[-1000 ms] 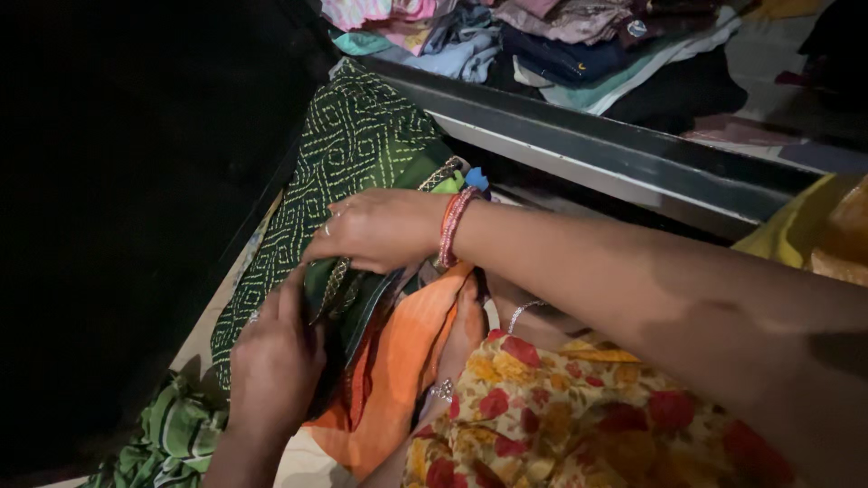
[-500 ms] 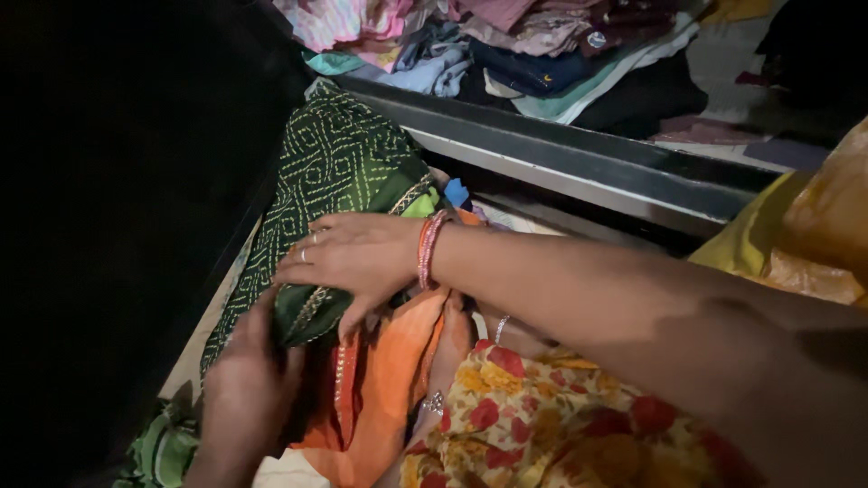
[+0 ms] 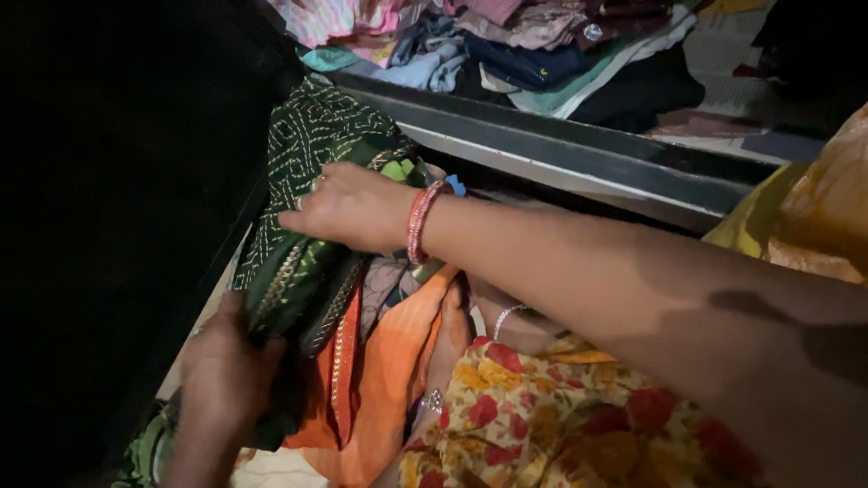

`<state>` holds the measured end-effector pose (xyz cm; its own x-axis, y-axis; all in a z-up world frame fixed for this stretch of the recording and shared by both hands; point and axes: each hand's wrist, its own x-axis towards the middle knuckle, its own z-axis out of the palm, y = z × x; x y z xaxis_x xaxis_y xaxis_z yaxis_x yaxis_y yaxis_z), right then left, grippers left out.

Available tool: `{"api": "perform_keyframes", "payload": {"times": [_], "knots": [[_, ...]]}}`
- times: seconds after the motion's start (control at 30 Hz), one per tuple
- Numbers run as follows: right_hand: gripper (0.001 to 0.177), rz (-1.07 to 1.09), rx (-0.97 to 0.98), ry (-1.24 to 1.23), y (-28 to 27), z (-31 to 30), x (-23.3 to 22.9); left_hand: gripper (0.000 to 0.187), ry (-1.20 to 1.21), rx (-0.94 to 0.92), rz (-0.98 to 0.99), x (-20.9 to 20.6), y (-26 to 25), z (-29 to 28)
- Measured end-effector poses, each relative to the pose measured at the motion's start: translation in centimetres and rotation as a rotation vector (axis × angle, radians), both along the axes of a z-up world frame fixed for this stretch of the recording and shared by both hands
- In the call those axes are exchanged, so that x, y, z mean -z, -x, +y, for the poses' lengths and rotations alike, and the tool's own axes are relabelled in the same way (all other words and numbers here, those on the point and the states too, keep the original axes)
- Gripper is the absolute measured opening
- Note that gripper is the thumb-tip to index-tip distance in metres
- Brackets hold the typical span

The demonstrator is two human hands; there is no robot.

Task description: The person folds several pieces of patterned fabric by hand and places them into a storage drawer. The person handles a red patterned cloth, a green patterned cloth, and a yellow floral cloth, folding each and stacking them in the drawer.

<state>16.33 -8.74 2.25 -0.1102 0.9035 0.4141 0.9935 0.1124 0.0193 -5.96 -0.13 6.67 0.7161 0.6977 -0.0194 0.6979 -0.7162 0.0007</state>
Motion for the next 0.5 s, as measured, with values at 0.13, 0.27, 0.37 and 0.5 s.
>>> {"api": "perform_keyframes", "payload": {"times": [0.13,0.27,0.37,0.5], "knots": [[0.034,0.011,0.047,-0.074,-0.5,1.6,-1.4,0.042,-0.284,0.044,-0.101,-0.6,0.5,0.6],[0.035,-0.106,-0.109,-0.546,-1.7,2.5,-0.7,0.046,-0.672,0.271,-0.214,0.2,1.4,0.4],[0.042,-0.083,-0.177,-0.450,-1.7,2.1,1.1,0.067,-0.754,0.338,-0.118,1.8,1.4,0.0],[0.047,-0.020,-0.175,-0.220,-2.0,-0.5,3.3,0.073,-0.663,0.275,0.154,4.1,1.4,-0.9]]}}
